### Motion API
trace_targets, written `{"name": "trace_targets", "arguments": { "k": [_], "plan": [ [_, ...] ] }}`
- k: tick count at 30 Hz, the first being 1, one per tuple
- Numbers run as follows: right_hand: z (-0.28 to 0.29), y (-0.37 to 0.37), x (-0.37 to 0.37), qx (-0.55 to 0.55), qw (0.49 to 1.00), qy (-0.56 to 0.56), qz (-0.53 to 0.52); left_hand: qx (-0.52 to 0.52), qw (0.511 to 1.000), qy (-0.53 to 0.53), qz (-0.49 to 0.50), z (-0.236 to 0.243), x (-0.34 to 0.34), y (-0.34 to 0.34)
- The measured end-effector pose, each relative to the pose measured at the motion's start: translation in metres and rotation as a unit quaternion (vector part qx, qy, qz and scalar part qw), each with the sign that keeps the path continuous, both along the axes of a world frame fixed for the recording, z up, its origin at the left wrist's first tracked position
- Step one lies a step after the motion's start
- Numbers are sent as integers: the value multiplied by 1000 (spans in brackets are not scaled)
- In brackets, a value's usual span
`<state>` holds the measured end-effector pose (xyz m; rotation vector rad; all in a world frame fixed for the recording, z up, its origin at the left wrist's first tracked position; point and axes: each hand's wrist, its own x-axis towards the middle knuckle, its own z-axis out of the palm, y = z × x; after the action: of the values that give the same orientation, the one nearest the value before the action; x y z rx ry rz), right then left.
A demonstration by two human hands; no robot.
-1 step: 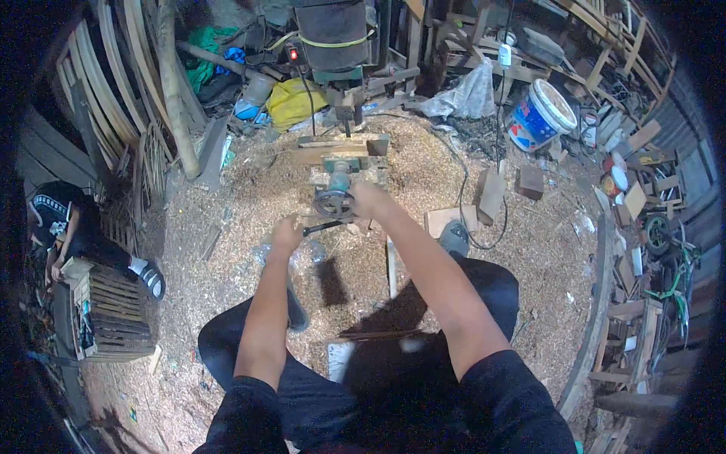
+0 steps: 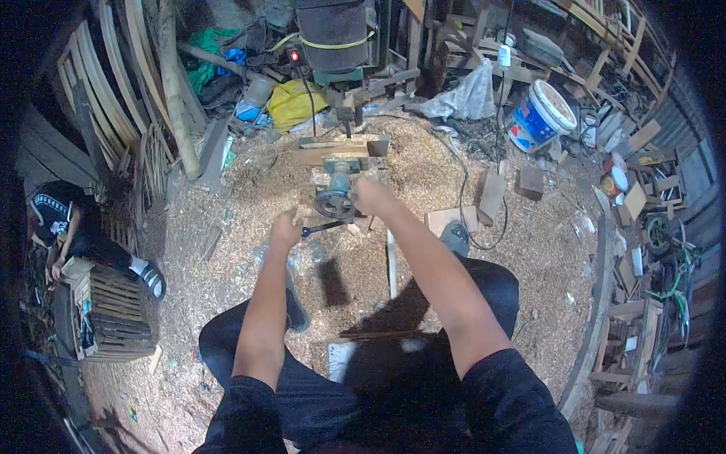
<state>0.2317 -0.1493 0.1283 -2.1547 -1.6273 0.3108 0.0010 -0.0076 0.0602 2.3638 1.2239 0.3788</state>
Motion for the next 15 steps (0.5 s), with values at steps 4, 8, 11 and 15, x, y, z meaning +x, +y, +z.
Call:
{"name": "trace_targets", "arguments": {
  "k": [4,8,11,15],
  "plan": [
    [66,9,43,137,987,36,-73,68,986,-139,-60,81,35,30],
    [171,33,97,401,900,104,-136,198,934,-272,-117,201,84,47],
    [256,51,127,511,844,41,-158,252,891,-329,-186,298,117,44],
    [354,73,149,522,841,0,-143,341,853,-345,-192,386,156,28]
  ]
}}
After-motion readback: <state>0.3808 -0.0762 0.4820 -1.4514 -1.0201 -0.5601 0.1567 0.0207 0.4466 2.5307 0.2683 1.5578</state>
